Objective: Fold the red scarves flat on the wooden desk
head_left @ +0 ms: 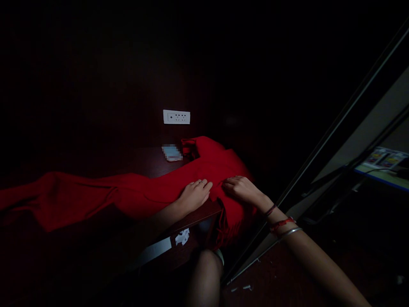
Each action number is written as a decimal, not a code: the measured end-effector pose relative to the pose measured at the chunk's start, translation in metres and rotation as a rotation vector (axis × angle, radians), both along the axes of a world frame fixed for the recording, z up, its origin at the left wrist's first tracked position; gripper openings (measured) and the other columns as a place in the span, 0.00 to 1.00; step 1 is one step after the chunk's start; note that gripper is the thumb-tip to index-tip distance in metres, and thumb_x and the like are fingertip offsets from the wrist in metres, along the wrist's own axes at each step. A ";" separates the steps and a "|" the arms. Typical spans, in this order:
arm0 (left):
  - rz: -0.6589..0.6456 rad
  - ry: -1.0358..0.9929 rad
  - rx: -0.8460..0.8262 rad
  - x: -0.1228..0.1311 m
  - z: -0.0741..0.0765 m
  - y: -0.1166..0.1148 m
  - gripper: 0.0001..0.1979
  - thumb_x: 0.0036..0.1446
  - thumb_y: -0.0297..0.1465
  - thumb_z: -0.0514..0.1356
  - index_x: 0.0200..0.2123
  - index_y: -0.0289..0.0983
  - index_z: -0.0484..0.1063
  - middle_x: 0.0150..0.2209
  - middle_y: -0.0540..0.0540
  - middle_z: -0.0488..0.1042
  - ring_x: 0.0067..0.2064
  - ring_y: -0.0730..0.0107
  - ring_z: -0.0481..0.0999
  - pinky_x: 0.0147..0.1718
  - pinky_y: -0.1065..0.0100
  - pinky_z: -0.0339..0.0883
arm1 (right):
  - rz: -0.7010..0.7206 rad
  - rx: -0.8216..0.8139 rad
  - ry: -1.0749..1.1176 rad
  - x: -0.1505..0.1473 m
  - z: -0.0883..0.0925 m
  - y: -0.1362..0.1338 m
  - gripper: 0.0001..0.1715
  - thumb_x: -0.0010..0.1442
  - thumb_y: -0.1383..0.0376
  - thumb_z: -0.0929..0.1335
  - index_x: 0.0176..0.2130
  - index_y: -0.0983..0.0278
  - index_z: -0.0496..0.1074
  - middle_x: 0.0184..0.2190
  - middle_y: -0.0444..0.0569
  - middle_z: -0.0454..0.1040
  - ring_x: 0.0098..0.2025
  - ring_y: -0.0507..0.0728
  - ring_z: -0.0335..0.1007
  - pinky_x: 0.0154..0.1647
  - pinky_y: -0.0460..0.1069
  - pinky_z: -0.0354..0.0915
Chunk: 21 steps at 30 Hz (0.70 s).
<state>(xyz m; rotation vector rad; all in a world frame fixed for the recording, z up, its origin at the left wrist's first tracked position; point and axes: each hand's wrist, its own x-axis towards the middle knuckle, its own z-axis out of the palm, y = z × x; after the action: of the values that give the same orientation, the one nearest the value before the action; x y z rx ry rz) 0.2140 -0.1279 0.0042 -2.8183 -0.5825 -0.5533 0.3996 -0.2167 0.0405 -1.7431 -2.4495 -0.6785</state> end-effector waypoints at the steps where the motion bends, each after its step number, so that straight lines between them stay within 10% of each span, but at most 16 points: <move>1: -0.004 -0.012 -0.009 0.000 0.000 -0.001 0.15 0.55 0.33 0.49 0.46 0.35 0.59 0.43 0.41 0.65 0.45 0.61 0.65 0.40 0.64 0.59 | 0.022 -0.004 -0.029 -0.001 0.000 0.001 0.10 0.57 0.66 0.60 0.36 0.65 0.68 0.32 0.50 0.70 0.32 0.51 0.64 0.34 0.46 0.56; 21: 0.024 -0.067 0.137 -0.001 0.009 -0.006 0.19 0.54 0.23 0.46 0.50 0.35 0.59 0.40 0.39 0.67 0.42 0.62 0.66 0.37 0.64 0.60 | -0.041 0.221 0.233 0.000 0.011 -0.009 0.12 0.59 0.66 0.55 0.39 0.64 0.64 0.31 0.49 0.69 0.33 0.52 0.62 0.36 0.46 0.57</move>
<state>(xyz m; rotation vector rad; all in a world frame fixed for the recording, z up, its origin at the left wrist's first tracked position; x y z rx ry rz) 0.2128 -0.1341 0.0132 -2.6704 -0.5672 -0.6591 0.3995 -0.2256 0.0514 -1.6854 -2.1055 -0.6774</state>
